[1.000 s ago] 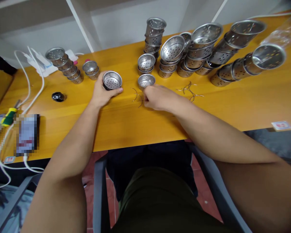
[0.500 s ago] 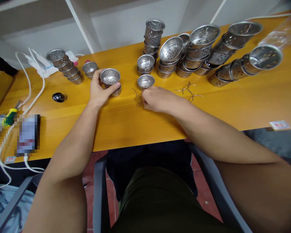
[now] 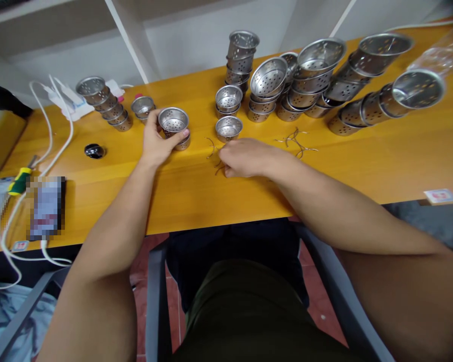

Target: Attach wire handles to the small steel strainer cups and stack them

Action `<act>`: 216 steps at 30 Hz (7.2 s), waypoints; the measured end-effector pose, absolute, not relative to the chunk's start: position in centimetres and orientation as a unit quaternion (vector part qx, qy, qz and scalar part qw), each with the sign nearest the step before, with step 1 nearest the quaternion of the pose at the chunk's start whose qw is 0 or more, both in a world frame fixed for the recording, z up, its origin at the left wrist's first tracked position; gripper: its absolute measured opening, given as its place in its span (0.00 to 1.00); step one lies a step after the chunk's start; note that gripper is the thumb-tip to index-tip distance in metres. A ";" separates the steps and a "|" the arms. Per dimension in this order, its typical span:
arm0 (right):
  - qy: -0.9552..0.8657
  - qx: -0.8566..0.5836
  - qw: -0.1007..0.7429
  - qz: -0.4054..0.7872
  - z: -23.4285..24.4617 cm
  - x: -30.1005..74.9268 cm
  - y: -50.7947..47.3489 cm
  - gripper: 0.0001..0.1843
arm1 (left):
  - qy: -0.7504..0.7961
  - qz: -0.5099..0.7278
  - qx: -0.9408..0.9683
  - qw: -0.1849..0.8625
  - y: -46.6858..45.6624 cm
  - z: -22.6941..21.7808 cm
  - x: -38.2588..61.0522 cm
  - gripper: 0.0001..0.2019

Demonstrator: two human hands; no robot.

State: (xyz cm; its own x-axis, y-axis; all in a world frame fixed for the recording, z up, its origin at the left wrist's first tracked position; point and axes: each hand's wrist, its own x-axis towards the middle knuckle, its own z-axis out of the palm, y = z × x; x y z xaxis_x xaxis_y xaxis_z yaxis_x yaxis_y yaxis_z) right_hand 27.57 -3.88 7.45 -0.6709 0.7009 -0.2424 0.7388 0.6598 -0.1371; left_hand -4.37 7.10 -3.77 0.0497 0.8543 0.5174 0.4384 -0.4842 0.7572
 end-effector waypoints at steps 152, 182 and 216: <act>0.843 0.296 -0.407 -0.190 0.5 27.8 0.8 0.19 | 0.340 0.494 0.772 0.211 4.9 -4.2 1.0 0.54; 0.727 0.642 -0.235 -0.065 5.1 28.7 2.3 0.24 | 0.373 0.514 0.754 0.164 5.0 -3.5 0.2 0.43; 0.881 0.424 -0.170 -0.122 6.1 32.0 -0.2 0.17 | 0.543 0.447 0.682 0.201 6.0 -2.4 -2.8 0.11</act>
State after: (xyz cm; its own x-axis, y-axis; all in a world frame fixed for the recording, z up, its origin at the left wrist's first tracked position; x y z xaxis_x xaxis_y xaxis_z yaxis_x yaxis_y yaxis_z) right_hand 31.98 -0.17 6.08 -0.5823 0.7893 0.1949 0.7064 0.6098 -0.3594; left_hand -2.84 6.01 -2.43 0.0116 0.9205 0.3906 0.5611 -0.3293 0.7594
